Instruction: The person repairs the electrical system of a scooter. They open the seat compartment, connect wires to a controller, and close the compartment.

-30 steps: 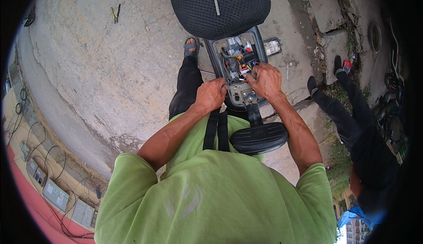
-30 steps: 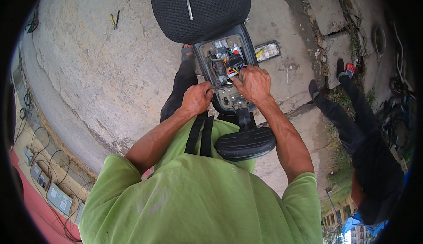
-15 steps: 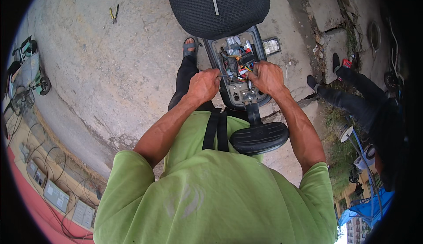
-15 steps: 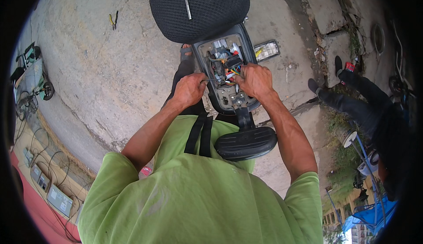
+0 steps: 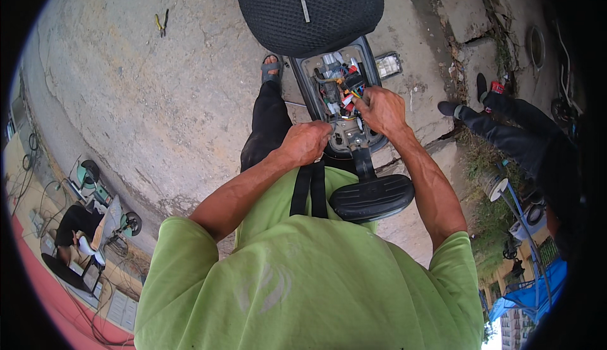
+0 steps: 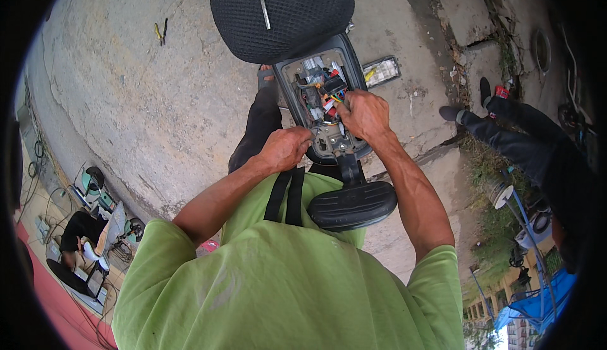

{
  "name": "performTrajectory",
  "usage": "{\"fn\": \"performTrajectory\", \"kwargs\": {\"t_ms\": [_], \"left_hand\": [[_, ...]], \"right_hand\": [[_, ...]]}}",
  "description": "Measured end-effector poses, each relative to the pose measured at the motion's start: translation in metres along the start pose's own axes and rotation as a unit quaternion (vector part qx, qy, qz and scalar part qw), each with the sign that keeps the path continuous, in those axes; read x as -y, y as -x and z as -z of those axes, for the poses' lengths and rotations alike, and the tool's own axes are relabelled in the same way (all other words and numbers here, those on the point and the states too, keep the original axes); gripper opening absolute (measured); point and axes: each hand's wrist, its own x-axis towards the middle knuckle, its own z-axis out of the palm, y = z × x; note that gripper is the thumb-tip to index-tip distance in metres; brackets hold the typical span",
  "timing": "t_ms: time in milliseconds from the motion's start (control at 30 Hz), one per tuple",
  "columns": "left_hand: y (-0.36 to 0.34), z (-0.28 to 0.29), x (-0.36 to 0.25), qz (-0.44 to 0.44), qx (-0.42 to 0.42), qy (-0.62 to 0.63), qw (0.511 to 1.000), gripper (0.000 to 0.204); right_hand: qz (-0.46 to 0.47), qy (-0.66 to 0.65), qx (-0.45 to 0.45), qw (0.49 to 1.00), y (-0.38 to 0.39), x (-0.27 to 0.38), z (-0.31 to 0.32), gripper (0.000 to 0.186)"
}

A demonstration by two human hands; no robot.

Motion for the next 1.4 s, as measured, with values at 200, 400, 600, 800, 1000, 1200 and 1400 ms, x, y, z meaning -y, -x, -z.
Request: {"fn": "performTrajectory", "kwargs": {"t_ms": [200, 400, 600, 800, 1000, 1200, 1400], "left_hand": [[-0.001, 0.0, -0.011, -0.024, 0.014, 0.018, 0.999, 0.017], [0.015, 0.029, 0.0, -0.062, 0.005, 0.076, 0.995, 0.018], [0.02, 0.015, 0.0, -0.032, 0.021, 0.078, 0.996, 0.02], [0.033, 0.011, 0.005, 0.007, -0.03, 0.074, 0.997, 0.018], [0.037, 0.025, 0.007, 0.062, -0.067, 0.139, 0.986, 0.014], [0.04, 0.045, 0.002, 0.047, -0.093, 0.125, 0.987, 0.014], [0.045, 0.05, 0.004, 0.192, -0.036, 0.304, 0.932, 0.015]], "right_hand": [[-0.039, -0.029, -0.011, 0.999, 0.001, 0.005, 0.001, 0.036], [-0.065, -0.046, 0.007, 0.997, 0.0, 0.007, 0.004, 0.036], [-0.071, -0.051, 0.012, 0.996, -0.001, 0.006, 0.005, 0.036], [-0.062, -0.054, 0.004, 0.997, -0.001, 0.003, 0.003, 0.036], [-0.061, -0.056, 0.015, 0.996, -0.001, 0.004, 0.006, 0.037], [-0.047, -0.056, 0.006, 0.997, 0.0, 0.003, 0.005, 0.037], [-0.038, -0.053, 0.005, 0.998, 0.001, -0.002, 0.0, 0.035]]}}
